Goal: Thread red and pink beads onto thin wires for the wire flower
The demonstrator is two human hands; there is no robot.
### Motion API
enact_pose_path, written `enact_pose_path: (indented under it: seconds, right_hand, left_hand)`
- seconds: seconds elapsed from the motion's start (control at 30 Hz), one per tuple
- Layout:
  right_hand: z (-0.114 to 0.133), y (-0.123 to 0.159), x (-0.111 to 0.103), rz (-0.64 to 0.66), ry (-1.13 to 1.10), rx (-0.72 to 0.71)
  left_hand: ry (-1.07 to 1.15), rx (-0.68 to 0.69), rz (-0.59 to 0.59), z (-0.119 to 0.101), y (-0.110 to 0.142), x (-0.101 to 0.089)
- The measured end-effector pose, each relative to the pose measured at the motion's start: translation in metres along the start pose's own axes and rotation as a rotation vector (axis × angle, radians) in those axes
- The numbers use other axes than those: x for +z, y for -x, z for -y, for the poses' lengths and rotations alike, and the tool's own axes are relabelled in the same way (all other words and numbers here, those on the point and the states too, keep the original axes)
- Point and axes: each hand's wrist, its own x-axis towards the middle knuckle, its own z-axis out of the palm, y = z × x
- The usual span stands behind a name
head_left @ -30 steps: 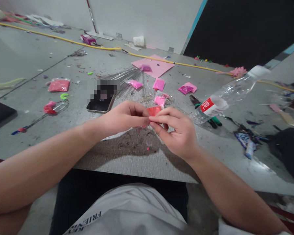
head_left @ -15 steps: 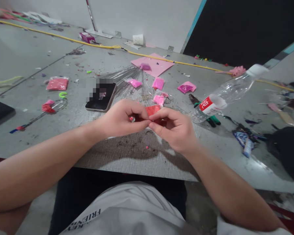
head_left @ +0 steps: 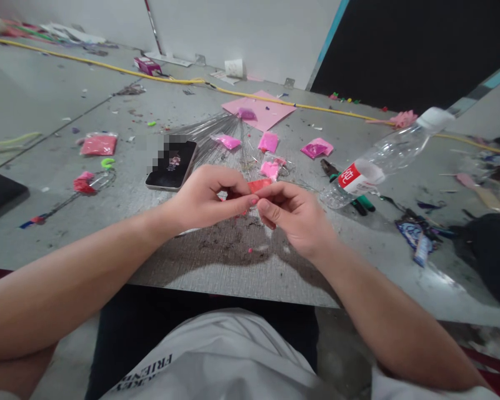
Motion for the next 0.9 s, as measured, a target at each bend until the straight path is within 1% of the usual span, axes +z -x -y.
enact_pose_path:
  seconds: [0.1,0.2,0.33,0.43,0.53,0.6,0.73,0.9]
  right_hand:
    - [-0.001,0.000,0.000,0.015,-0.006,-0.031]
    - [-0.001,0.004,0.001,-0.006,0.100,-0.100]
    - [0.004,0.011,0.001,-0.024,0.387,-0.300]
    - [0.007,0.012,0.000,-0.001,0.592,-0.460]
    - [0.006,0.011,-0.002,0.002,0.763,-0.627]
    - [0.004,0.011,-0.004,0.001,0.837,-0.698]
    - [0.002,0.011,-0.006,0.001,0.898,-0.723]
    - [0.004,0.011,-0.005,-0.020,0.847,-0.693]
  left_hand:
    - [0.013,0.003,-0.006,0.000,-0.001,0.000]
    - [0.022,-0.034,-0.010,-0.002,-0.001,0.000]
    - [0.064,-0.063,0.020,-0.003,-0.001,0.000]
    - [0.051,-0.033,0.036,-0.002,-0.001,0.001]
    - [0.021,-0.020,0.037,0.000,0.000,0.001]
    - [0.000,-0.042,0.054,0.000,0.000,0.001]
    - [-0.013,-0.111,0.092,0.000,-0.001,0.000]
    - [0.019,-0.176,0.086,0.002,-0.003,0.000]
